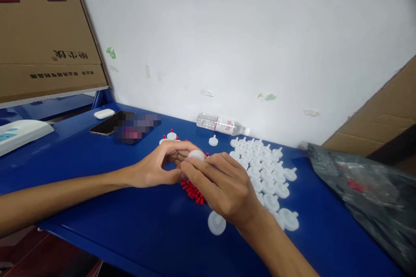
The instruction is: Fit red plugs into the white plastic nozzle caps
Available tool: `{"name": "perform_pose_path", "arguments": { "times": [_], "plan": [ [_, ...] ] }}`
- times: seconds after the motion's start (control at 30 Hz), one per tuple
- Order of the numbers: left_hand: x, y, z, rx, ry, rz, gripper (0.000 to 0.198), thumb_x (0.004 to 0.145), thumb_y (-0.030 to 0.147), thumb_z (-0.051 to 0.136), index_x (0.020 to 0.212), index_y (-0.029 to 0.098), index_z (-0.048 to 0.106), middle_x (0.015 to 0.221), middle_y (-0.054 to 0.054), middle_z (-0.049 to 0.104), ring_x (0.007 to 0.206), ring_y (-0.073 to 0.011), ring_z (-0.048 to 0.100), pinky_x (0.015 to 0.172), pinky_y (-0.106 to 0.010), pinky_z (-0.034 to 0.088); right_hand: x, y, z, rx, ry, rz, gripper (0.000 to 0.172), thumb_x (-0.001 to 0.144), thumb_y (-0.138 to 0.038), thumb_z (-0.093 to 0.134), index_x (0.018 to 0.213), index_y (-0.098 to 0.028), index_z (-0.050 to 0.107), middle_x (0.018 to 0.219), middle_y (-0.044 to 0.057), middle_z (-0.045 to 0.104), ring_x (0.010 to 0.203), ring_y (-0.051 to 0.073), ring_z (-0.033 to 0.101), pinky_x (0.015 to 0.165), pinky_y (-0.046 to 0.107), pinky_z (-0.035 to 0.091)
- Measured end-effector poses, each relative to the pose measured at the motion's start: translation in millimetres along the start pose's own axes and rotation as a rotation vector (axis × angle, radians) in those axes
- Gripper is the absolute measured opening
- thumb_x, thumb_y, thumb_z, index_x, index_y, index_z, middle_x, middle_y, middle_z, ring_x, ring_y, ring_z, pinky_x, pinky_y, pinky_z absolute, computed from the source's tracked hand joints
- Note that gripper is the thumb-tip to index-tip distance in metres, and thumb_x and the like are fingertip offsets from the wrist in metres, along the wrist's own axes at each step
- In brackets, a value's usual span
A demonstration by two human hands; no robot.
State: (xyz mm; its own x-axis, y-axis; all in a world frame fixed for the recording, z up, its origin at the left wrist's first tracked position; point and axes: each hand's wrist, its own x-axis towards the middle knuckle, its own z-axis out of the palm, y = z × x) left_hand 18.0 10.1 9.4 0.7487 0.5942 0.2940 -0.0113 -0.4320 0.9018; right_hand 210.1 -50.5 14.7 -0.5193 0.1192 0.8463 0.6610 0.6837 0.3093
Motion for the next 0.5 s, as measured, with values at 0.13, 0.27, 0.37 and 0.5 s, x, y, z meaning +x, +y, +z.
{"name": "perform_pose_path", "arguments": {
  "times": [0.13, 0.27, 0.37, 0.5],
  "plan": [
    [0.2, -0.4, -1.2, 0.033, 0.003, 0.01, 0.033, 0.083, 0.026, 0.068, 0.114, 0.013, 0.063, 0.097, -0.009, 0.072, 0.086, -0.0205, 0.07, 0.068, -0.025, 0.053, 0.2, 0.6, 0.2, -0.018, -0.041, 0.024, 0.015, 0.097, -0.011, 0.06, 0.092, -0.015, 0.073, 0.087, 0.002, 0.076, 0.072, 0.013, 0.058, 0.063, 0.031, 0.044],
    [0.9, -2.3, -3.5, 0.116, 0.012, 0.056, 0.031, 0.079, 0.021, 0.066, 0.11, 0.014, 0.064, 0.09, -0.006, 0.071, 0.076, -0.0174, 0.068, 0.059, -0.022, 0.05, -1.0, 1.5, 1.5, -0.045, -0.062, 0.037, 0.011, 0.095, -0.011, 0.063, 0.091, -0.016, 0.072, 0.095, 0.002, 0.077, 0.076, 0.013, 0.061, 0.065, 0.031, 0.044],
    [1.3, -2.9, -3.5, 0.182, 0.044, 0.088, 0.029, 0.076, 0.017, 0.065, 0.105, 0.013, 0.066, 0.078, -0.002, 0.069, 0.063, -0.0123, 0.061, 0.051, -0.018, 0.044, -2.5, 1.6, 3.0, -0.052, -0.064, 0.047, 0.011, 0.095, -0.011, 0.063, 0.091, -0.019, 0.07, 0.099, 0.002, 0.077, 0.079, 0.013, 0.062, 0.067, 0.03, 0.044],
    [1.2, 0.0, -1.4, 0.214, 0.069, 0.084, 0.03, 0.07, 0.012, 0.061, 0.099, 0.012, 0.067, 0.063, 0.004, 0.061, 0.05, -0.0077, 0.051, 0.044, -0.016, 0.038, -4.0, 1.3, 4.5, -0.041, -0.096, 0.053, 0.014, 0.097, -0.013, 0.06, 0.089, -0.02, 0.07, 0.099, 0.003, 0.076, 0.08, 0.013, 0.062, 0.068, 0.031, 0.044]
  ]
}}
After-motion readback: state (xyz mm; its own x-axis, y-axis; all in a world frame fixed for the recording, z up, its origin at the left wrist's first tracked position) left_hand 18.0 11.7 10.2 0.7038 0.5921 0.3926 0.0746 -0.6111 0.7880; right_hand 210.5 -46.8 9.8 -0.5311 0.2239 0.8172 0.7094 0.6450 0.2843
